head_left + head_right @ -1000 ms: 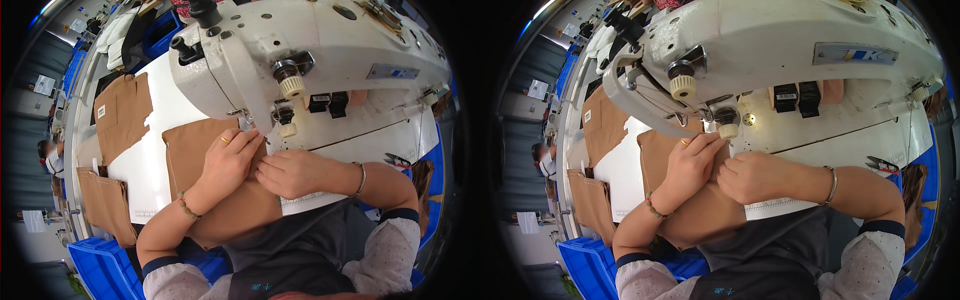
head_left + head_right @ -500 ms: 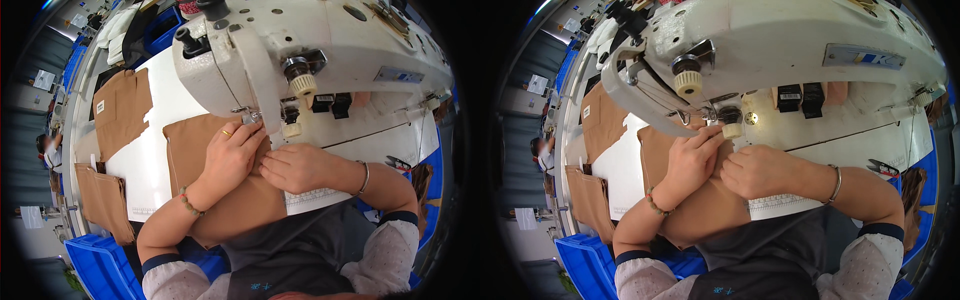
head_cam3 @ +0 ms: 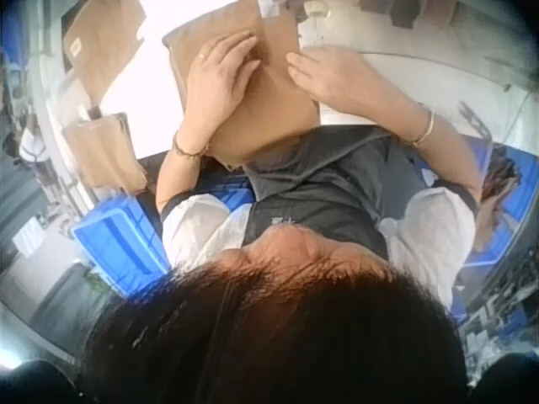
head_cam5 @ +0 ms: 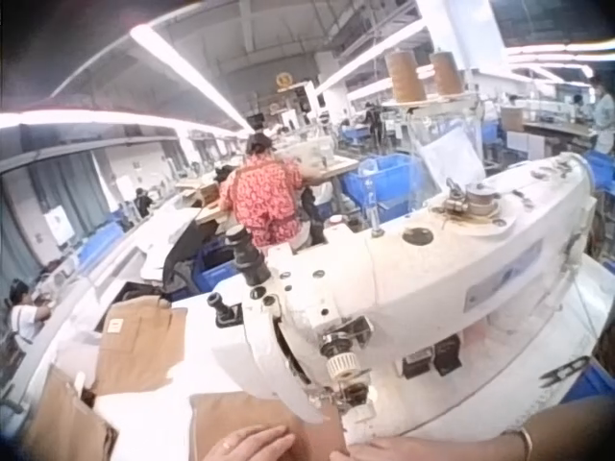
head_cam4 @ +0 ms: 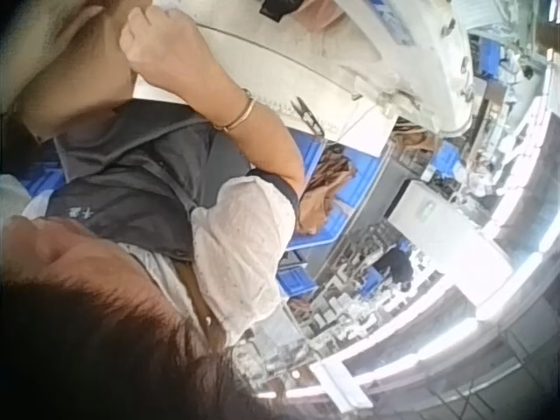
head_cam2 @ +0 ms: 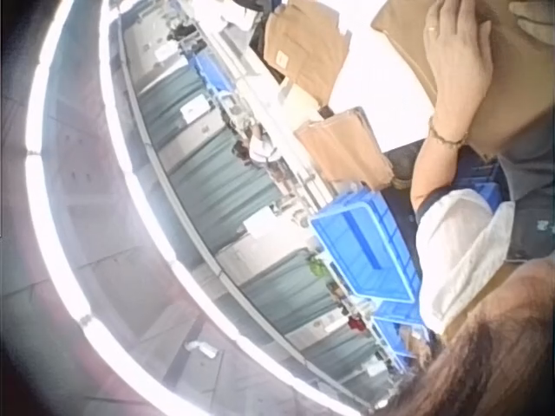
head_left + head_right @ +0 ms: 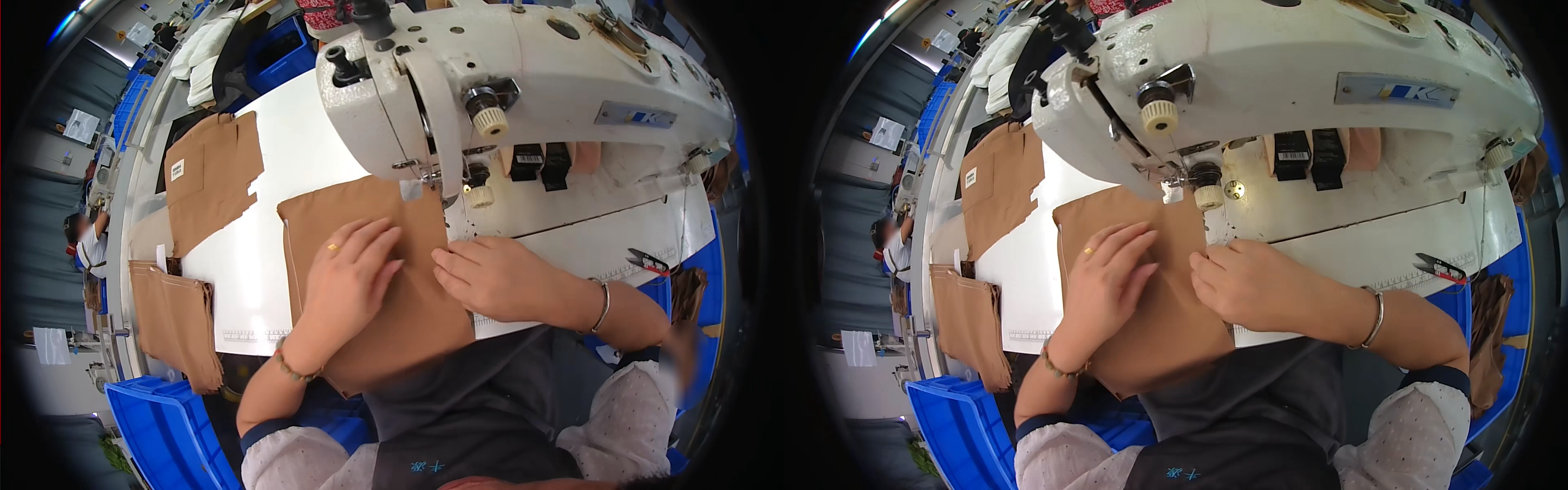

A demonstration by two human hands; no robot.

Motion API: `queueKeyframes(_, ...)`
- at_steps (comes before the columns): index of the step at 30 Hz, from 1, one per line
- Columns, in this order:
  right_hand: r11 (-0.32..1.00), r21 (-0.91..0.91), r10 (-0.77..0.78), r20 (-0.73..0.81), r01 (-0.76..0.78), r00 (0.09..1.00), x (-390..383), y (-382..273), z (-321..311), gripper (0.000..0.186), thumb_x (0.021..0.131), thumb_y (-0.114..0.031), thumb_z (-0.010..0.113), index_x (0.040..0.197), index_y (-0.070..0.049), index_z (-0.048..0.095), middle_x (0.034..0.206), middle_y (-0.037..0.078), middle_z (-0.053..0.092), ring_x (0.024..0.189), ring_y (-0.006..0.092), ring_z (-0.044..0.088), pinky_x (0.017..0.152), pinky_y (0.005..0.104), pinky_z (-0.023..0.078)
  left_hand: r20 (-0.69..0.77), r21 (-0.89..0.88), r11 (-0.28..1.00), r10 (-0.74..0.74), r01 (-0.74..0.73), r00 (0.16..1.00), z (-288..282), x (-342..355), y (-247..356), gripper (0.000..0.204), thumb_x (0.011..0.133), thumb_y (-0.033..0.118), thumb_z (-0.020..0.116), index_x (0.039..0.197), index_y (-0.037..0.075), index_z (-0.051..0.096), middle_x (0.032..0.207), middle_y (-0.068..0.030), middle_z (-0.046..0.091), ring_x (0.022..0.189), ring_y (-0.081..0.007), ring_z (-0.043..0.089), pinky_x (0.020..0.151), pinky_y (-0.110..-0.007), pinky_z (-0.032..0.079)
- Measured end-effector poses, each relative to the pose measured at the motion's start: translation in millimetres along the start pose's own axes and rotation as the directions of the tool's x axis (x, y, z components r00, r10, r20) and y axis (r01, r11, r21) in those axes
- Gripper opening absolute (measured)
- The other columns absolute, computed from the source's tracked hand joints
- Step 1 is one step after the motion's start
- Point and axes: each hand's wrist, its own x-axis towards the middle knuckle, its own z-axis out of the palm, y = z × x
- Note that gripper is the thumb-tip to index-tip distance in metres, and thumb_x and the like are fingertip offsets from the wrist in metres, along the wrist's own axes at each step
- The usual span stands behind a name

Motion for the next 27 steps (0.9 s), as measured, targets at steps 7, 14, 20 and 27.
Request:
queueKeyframes(7,0.856,0.229,0.468,0.04,-0.464,0.883,-30,-92,-21,0.025,0.072,-0.022,0.076,0.089,-0.006,0.067,0.078,0.004,0.059,0.064,0.0196,0.062,0.053,0.0328,0.049,-0.032,0.099,0.505,-0.86,0.857,0.51,-45,-118,5,0.034,0.084,0.025,0.084,0.101,0.002,0.067,0.08,-0.0092,0.068,0.069,-0.0218,0.065,0.064,-0.036,0.052)
queueKeyframes(14,0.319,0.297,0.791,0.439,-0.9,0.426,-64,-153,22,0.038,0.083,-0.035,0.078,0.089,0.0,0.066,0.086,0.018,0.07,0.076,0.034,0.071,0.062,0.0425,0.055,-0.173,-0.218,0.583,-0.813,0.783,0.556,-30,-137,-4,0.021,0.092,0.016,0.076,0.087,-0.002,0.066,0.066,-0.0056,0.063,0.057,-0.0118,0.054,0.056,-0.028,0.046)
queueKeyframes(20,-0.396,0.819,0.759,0.547,-0.416,0.353,-56,-156,51,0.019,0.092,-0.011,0.071,0.099,0.006,0.07,0.084,0.011,0.074,0.074,0.018,0.071,0.065,0.0315,0.054,-0.083,-0.275,0.578,-0.811,0.769,0.58,-32,-139,-20,0.025,0.101,0.017,0.067,0.087,-0.003,0.061,0.065,-0.0024,0.051,0.06,-0.0088,0.041,0.054,-0.028,0.037)
queueKeyframes(27,-0.486,0.68,0.624,0.71,-0.549,0.326,-47,-165,25,0.013,0.096,-0.008,0.069,0.1,0.004,0.072,0.079,0.005,0.071,0.065,0.0045,0.062,0.055,0.0209,0.046,-0.175,-0.235,0.621,-0.783,0.747,0.596,-33,-136,-30,0.022,0.098,0.018,0.07,0.093,-0.001,0.06,0.073,-0.0055,0.057,0.061,-0.0123,0.046,0.058,-0.03,0.042)
